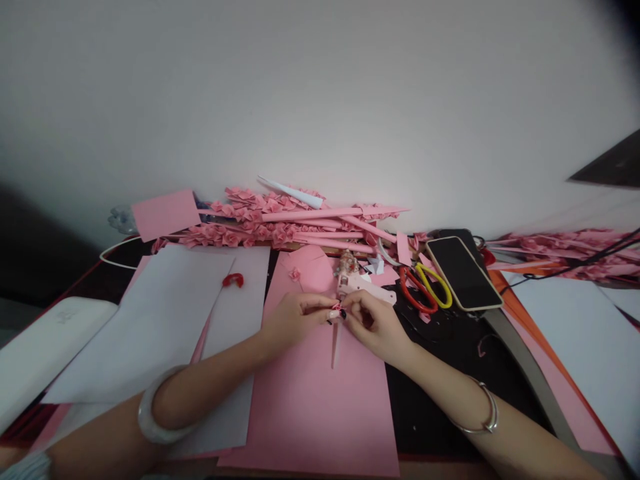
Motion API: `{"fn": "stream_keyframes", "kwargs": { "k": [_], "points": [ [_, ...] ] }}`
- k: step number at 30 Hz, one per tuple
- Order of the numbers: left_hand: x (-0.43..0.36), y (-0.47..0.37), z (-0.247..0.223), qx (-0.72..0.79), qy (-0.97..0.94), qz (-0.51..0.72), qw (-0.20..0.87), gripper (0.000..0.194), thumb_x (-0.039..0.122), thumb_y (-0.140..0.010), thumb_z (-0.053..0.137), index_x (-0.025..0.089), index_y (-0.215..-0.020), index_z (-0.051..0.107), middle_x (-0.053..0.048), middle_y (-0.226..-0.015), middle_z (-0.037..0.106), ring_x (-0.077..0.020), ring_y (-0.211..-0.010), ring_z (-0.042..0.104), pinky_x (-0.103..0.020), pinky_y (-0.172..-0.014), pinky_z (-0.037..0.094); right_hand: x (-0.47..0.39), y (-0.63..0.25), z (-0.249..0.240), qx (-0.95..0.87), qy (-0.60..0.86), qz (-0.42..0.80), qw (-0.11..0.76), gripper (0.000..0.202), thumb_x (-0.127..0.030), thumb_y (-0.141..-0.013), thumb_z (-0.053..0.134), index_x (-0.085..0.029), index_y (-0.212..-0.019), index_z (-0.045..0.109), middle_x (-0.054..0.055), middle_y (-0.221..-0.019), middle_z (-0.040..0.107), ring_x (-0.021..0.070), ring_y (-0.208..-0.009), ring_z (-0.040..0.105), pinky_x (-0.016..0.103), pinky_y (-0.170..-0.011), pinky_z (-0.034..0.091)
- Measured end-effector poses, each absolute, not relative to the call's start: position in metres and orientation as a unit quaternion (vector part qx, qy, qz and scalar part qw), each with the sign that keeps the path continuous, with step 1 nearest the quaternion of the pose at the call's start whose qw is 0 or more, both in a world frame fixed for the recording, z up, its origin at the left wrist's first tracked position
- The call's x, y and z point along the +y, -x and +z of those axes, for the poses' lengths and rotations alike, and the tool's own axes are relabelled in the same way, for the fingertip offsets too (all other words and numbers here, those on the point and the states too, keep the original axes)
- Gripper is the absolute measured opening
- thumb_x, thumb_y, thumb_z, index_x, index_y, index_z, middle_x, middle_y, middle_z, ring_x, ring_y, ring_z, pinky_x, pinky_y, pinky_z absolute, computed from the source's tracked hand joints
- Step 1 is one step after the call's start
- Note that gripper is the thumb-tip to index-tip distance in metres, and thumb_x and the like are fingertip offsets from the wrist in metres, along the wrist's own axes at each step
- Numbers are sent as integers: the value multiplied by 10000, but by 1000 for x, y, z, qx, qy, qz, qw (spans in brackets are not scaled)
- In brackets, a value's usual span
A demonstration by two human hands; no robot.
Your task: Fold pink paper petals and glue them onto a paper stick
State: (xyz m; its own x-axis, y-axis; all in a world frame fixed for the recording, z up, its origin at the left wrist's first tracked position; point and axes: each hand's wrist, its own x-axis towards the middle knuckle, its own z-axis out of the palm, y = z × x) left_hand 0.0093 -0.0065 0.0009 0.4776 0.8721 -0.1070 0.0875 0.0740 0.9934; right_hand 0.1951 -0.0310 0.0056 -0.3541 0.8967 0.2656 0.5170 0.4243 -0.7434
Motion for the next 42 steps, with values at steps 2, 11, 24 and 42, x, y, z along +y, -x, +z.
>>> {"fn": "stream_keyframes", "kwargs": {
  "k": [2,11,24,42],
  "points": [
    [-6,-9,0,400,-590,321,623,211,246,-753,642,126,-909,719,-75,-874,724,-192,-821,653,-292,-784,508,-30,-196,6,-774,454,288,335,147,-105,-783,523,-176,-911,527,-65,-599,356,89,-506,357,191,-479,302],
    [-6,-8,-5,406,-590,321,620,210,270,-749,653,167,-920,719,-39,-855,725,-166,-798,639,-260,-750,506,-30,-198,5,-780,448,285,332,156,-102,-796,511,-171,-933,538,-64,-600,357,86,-504,356,190,-478,298],
    [-6,-5,-7,403,-638,298,584,257,316,-769,634,194,-983,708,-47,-957,719,-209,-895,633,-298,-809,486,-27,-200,6,-793,441,274,317,141,-101,-805,512,-174,-917,557,-69,-586,356,87,-506,374,192,-511,317],
    [-7,-7,-3,405,-606,314,608,233,290,-756,651,185,-957,704,-47,-946,719,-197,-902,640,-294,-822,487,-28,-199,4,-790,452,255,327,126,-100,-802,512,-169,-902,547,-80,-578,328,74,-468,354,184,-482,305]
  ]
}}
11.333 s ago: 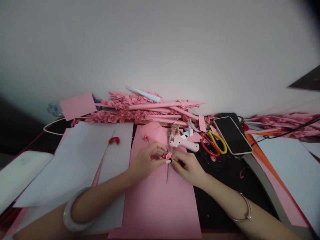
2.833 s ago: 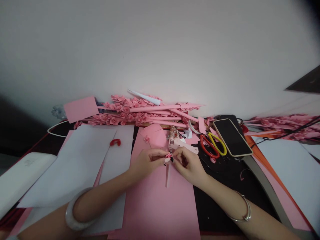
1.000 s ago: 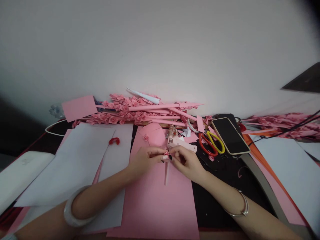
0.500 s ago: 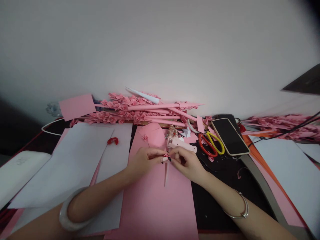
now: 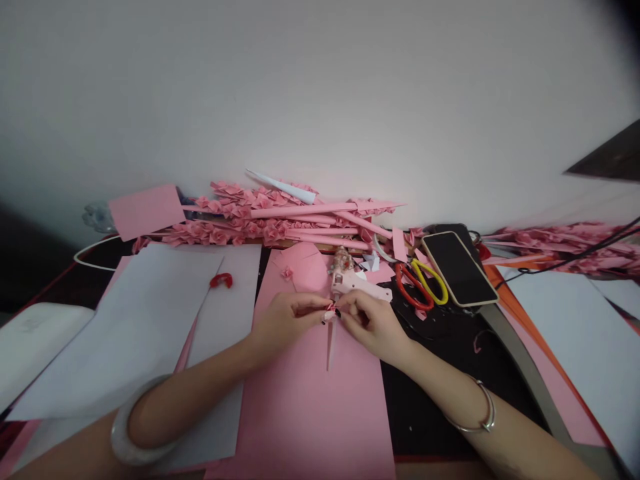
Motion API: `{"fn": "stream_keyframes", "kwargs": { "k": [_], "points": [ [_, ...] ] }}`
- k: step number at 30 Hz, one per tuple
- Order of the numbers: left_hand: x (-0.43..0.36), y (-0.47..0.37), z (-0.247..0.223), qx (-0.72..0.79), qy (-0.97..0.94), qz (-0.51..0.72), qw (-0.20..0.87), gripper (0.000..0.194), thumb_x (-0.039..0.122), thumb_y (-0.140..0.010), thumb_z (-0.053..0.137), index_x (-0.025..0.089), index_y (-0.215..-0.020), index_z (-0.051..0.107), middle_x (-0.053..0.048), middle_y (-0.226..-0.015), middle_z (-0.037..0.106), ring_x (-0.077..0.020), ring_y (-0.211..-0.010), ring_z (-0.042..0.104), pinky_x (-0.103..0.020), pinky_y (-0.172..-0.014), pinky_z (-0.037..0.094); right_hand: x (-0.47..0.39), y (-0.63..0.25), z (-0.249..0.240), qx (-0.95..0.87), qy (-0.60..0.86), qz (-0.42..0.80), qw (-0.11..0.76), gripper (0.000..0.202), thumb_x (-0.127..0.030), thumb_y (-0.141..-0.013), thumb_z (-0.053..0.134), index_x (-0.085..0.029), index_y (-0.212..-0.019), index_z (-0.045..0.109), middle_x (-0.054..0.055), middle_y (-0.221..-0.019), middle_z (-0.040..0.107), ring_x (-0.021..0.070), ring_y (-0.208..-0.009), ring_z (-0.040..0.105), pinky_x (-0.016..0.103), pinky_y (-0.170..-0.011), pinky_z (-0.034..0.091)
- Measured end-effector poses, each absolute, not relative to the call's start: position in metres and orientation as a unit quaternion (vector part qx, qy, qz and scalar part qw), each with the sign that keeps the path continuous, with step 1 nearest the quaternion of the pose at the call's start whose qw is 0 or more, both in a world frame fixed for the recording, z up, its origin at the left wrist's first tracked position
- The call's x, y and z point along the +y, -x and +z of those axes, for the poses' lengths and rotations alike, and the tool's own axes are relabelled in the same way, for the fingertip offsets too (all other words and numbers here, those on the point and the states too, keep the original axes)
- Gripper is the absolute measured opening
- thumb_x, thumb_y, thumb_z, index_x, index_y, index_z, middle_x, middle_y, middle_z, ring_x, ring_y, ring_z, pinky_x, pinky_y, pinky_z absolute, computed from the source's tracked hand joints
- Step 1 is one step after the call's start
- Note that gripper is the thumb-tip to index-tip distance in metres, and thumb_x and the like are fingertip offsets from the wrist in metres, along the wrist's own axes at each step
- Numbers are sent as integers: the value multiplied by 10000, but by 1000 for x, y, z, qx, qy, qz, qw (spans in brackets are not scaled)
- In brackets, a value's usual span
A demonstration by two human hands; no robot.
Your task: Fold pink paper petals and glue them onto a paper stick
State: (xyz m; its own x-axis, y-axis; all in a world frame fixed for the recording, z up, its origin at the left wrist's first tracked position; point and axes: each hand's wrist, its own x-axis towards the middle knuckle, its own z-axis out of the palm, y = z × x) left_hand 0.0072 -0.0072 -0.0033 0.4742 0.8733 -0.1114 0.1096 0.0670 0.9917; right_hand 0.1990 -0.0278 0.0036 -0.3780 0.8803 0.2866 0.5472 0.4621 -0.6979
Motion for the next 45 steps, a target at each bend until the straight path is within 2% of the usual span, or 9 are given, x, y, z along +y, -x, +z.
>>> {"fn": "stream_keyframes", "kwargs": {
  "k": [22,35,41,45],
  "points": [
    [-8,-8,-5,394,-590,324,626,225,269,-730,671,128,-906,678,-64,-910,703,-201,-880,636,-321,-838,493,-31,-199,5,-806,438,233,323,105,-127,-811,506,-182,-896,531,-79,-557,346,78,-457,362,190,-480,325],
    [-8,-8,-8,391,-589,325,628,187,258,-712,690,147,-861,670,-51,-863,696,-179,-842,631,-309,-809,492,-33,-198,3,-812,437,232,310,131,-140,-817,514,-186,-936,545,-75,-560,364,81,-464,383,200,-480,336],
    [-4,-9,-2,394,-531,340,669,213,277,-678,717,146,-839,670,-36,-804,700,-156,-761,637,-295,-737,511,-34,-198,7,-785,438,268,346,227,-118,-823,482,-192,-1036,507,-73,-584,353,83,-464,362,198,-459,311],
    [-3,-8,5,402,-500,346,685,233,289,-690,711,150,-870,663,-42,-841,709,-149,-792,641,-278,-744,509,-34,-198,9,-760,455,272,376,184,-135,-866,436,-190,-1032,492,-69,-577,353,93,-477,359,210,-470,302]
  ]
}}
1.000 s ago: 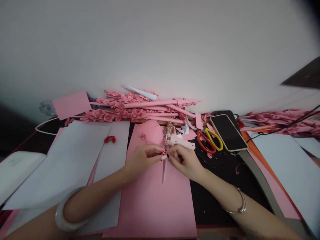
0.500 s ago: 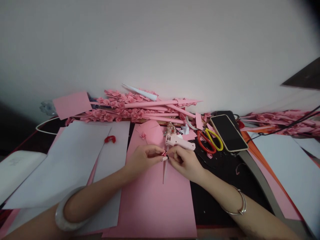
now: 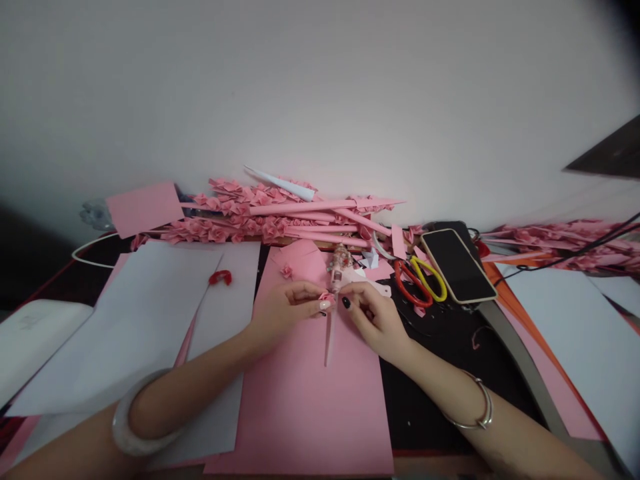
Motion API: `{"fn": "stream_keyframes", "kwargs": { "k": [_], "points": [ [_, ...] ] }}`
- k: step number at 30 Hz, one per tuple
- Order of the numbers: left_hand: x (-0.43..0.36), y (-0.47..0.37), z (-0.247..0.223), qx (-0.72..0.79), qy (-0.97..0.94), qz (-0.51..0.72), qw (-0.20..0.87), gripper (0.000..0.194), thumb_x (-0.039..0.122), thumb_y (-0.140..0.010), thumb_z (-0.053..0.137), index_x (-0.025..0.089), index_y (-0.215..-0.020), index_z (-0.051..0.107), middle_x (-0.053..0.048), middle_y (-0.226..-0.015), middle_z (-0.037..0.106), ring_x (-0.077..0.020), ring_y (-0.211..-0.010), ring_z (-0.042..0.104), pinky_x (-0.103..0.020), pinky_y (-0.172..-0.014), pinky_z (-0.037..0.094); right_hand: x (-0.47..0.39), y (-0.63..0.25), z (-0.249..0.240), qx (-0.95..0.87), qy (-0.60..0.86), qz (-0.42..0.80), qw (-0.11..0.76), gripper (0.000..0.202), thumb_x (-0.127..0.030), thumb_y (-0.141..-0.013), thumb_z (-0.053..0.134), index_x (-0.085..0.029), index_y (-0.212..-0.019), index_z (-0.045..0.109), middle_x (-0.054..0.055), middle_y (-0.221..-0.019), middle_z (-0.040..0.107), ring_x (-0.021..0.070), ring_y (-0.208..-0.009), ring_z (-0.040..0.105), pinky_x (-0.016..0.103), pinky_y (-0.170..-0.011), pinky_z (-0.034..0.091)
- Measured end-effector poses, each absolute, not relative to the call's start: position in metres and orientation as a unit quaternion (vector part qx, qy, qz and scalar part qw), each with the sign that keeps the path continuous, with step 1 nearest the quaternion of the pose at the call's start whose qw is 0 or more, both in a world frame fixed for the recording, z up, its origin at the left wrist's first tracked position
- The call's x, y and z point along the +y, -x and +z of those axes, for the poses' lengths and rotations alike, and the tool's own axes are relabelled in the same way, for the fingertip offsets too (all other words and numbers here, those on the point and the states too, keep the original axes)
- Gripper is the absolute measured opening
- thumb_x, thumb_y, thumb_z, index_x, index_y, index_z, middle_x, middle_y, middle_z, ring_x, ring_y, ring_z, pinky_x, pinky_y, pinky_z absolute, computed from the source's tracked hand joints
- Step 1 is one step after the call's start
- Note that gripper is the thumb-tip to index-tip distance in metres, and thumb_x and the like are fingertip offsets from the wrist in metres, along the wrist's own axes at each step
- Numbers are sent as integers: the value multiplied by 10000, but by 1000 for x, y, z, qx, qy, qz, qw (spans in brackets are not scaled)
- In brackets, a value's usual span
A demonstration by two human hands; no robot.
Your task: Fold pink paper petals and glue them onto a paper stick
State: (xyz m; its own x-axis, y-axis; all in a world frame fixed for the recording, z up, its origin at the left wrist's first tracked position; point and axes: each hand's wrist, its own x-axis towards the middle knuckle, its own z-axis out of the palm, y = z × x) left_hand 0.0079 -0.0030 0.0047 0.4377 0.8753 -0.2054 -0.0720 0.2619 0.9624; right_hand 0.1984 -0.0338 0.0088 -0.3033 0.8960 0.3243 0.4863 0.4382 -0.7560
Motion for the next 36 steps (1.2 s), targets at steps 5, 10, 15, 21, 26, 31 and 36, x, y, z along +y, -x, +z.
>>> {"fn": "stream_keyframes", "kwargs": {
  "k": [5,10,15,21,26,31,36],
  "points": [
    [-5,-9,8,408,-473,340,703,251,299,-705,699,158,-906,647,-53,-905,705,-160,-869,637,-283,-781,495,-33,-198,7,-744,464,281,390,102,-154,-874,440,-197,-957,480,-62,-589,377,95,-491,381,211,-473,301],
    [-5,-10,4,401,-439,336,730,261,295,-680,724,164,-889,642,-29,-847,695,-135,-765,640,-272,-722,500,-35,-196,3,-731,458,310,399,84,-170,-846,510,-205,-914,474,-64,-601,376,95,-498,367,216,-484,309],
    [-7,-11,2,373,-443,321,750,217,250,-688,719,158,-871,647,-8,-775,686,-108,-716,631,-245,-708,491,-35,-192,1,-690,468,342,434,41,-184,-834,550,-201,-835,513,-52,-609,394,106,-525,386,230,-504,332],
    [-10,-14,6,366,-436,326,754,198,208,-665,732,139,-820,629,-13,-787,686,-118,-752,635,-274,-769,485,-35,-188,5,-648,462,367,481,85,-195,-799,612,-190,-737,554,1,-708,515,137,-638,488,258,-582,408],
    [-11,-15,-1,372,-461,350,725,213,196,-613,770,136,-733,604,0,-759,678,-121,-721,622,-272,-736,481,-38,-184,5,-624,459,396,493,143,-202,-779,642,-185,-671,550,-7,-683,506,135,-642,484,253,-582,398],
    [-13,-15,-6,368,-465,373,714,213,182,-604,772,134,-673,577,26,-711,676,-115,-678,619,-251,-686,480,-39,-183,5,-599,455,429,499,180,-243,-776,654,-176,-643,553,-13,-670,494,127,-632,464,250,-576,370],
    [-14,-17,-3,369,-451,382,717,215,145,-587,780,129,-653,575,10,-714,695,-100,-666,634,-239,-675,498,-37,-183,7,-568,456,483,487,212,-291,-776,654,-166,-640,549,-21,-636,495,112,-589,439,239,-548,339]
  ]
}}
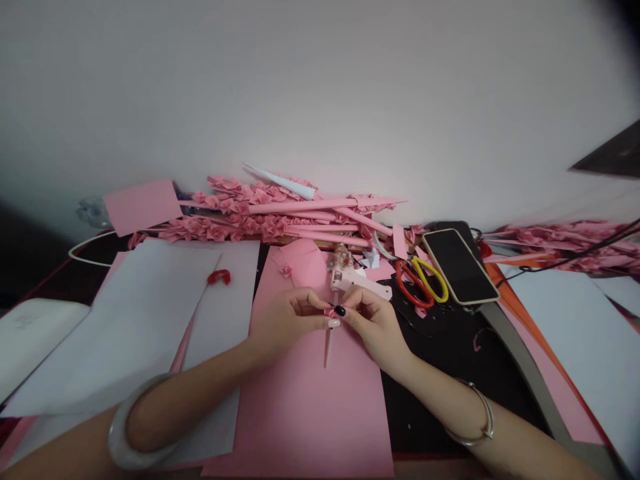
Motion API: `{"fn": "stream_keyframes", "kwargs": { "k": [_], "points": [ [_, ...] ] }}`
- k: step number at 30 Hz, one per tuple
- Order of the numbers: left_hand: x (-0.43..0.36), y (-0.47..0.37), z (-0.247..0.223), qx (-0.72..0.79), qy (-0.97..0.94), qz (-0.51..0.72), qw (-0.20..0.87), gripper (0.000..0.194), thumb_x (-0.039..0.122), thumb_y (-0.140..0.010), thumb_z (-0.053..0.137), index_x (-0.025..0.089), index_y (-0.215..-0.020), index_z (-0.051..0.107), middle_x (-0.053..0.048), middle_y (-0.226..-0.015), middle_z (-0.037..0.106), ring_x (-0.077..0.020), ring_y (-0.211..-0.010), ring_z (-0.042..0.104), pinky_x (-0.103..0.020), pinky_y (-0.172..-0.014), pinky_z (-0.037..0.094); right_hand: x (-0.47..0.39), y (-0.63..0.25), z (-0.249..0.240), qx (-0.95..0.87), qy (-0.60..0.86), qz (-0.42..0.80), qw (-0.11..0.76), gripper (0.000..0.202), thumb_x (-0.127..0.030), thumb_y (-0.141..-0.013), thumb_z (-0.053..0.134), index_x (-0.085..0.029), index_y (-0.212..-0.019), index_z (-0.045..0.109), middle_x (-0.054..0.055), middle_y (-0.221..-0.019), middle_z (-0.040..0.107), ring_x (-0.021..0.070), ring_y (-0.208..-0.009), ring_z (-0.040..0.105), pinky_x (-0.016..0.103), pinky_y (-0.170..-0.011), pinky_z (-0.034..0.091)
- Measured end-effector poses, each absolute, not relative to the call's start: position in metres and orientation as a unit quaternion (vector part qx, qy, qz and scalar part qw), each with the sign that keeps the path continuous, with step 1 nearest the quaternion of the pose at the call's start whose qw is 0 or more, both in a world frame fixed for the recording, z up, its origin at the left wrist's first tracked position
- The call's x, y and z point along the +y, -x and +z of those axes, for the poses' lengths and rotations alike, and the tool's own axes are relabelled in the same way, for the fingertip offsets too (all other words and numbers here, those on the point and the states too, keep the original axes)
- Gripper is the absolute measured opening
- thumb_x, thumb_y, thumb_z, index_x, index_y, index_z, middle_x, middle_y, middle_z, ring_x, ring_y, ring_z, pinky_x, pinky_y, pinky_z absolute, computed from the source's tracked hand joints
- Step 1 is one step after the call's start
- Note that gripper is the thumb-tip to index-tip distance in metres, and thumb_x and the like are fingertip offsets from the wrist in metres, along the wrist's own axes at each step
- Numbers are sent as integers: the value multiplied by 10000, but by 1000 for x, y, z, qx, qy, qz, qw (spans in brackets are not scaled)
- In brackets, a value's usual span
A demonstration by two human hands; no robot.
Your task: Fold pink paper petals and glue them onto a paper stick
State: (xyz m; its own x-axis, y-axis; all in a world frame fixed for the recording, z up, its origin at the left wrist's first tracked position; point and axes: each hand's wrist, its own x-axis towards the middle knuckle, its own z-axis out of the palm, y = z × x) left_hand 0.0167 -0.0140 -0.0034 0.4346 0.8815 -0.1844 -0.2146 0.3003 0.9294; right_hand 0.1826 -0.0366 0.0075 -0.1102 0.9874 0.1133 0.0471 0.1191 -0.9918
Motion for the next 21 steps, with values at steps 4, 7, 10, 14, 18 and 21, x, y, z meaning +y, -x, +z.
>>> {"fn": "stream_keyframes", "kwargs": {
  "k": [4,7,10,14,18,21],
  "points": [
    [-15,-17,-3,371,-448,384,718,205,136,-592,779,129,-655,584,7,-721,705,-101,-682,644,-237,-688,502,-35,-183,7,-546,445,517,487,212,-294,-779,648,-159,-647,552,-25,-630,494,100,-562,417,231,-529,315],
    [-15,-16,-4,369,-453,382,716,198,145,-600,779,131,-663,592,5,-730,709,-106,-691,648,-245,-696,505,-34,-183,5,-526,443,542,484,216,-303,-772,657,-161,-647,552,-37,-610,476,87,-523,384,225,-496,288],
    [-14,-16,-4,371,-463,383,708,180,147,-615,770,129,-668,599,0,-735,711,-110,-703,650,-248,-708,505,-34,-183,4,-498,442,567,485,208,-300,-767,665,-164,-659,551,-49,-597,457,72,-486,346,216,-464,258],
    [-13,-16,-6,381,-464,389,699,188,144,-607,771,132,-655,589,3,-736,709,-116,-701,650,-262,-714,508,-34,-183,2,-484,437,577,492,200,-284,-755,686,-165,-671,550,-58,-583,448,62,-468,320,211,-447,232],
    [-14,-16,-6,384,-469,388,694,184,151,-614,769,134,-655,590,8,-730,710,-112,-695,649,-251,-704,507,-33,-185,0,-489,425,593,478,207,-283,-766,676,-160,-659,549,-64,-549,433,61,-458,300,216,-445,208],
    [-15,-15,-4,384,-474,385,693,168,141,-620,764,131,-659,601,8,-718,710,-110,-692,650,-241,-694,508,-32,-187,-1,-483,416,613,467,214,-288,-761,683,-155,-657,552,-62,-534,439,64,-459,298,222,-448,188]
  ]
}}
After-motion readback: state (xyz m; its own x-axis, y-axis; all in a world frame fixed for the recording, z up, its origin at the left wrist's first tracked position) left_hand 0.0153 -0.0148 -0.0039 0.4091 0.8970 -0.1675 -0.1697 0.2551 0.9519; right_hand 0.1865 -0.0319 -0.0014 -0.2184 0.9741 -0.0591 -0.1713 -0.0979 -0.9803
